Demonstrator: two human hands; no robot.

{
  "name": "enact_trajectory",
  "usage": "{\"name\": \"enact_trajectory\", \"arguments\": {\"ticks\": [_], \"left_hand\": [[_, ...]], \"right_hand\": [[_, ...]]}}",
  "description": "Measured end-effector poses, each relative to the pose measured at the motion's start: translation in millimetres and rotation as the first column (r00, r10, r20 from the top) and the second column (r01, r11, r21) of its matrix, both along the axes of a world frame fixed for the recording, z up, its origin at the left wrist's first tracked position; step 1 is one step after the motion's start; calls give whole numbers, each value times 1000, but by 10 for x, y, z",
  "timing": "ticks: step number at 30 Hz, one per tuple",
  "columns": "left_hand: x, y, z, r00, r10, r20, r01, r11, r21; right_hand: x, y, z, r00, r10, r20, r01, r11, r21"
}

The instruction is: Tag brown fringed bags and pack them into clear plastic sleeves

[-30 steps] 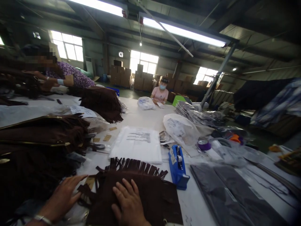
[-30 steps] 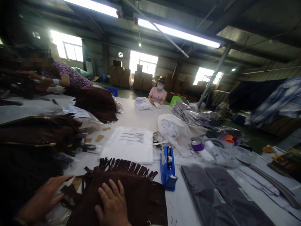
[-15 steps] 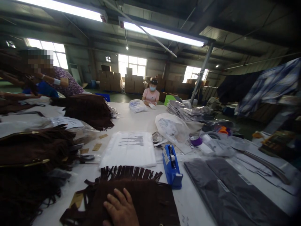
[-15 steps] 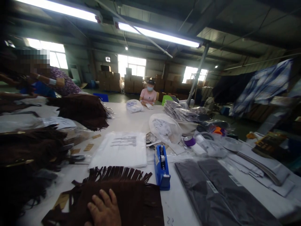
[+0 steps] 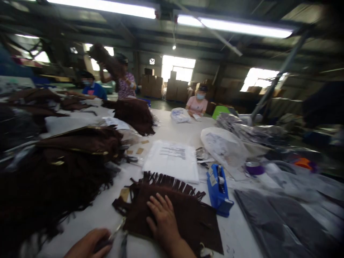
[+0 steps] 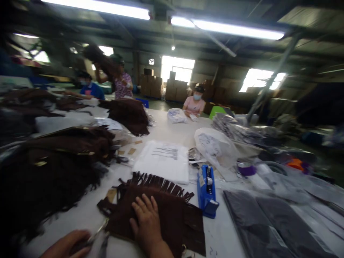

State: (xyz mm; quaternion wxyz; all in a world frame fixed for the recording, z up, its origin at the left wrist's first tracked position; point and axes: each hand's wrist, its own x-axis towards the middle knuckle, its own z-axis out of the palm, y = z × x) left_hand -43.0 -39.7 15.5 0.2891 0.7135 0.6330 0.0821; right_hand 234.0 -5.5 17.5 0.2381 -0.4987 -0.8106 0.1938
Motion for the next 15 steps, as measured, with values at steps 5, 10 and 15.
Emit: {"name": "enact_trajectory", "arguments": {"ticks": [5, 10, 15], "left_hand": [[83, -119, 235, 983, 48, 175, 0, 965, -263], [135, 49, 260, 989, 143, 42, -133, 975, -178], [183, 460, 123, 994, 95, -50, -94, 995, 15]], "right_hand": [[1, 23, -54, 995, -21, -95, 19, 1000, -19], [-261, 106, 56, 983, 87, -163, -101, 992, -79], [-778, 306, 111, 994, 107, 3, -106, 987, -117]]}}
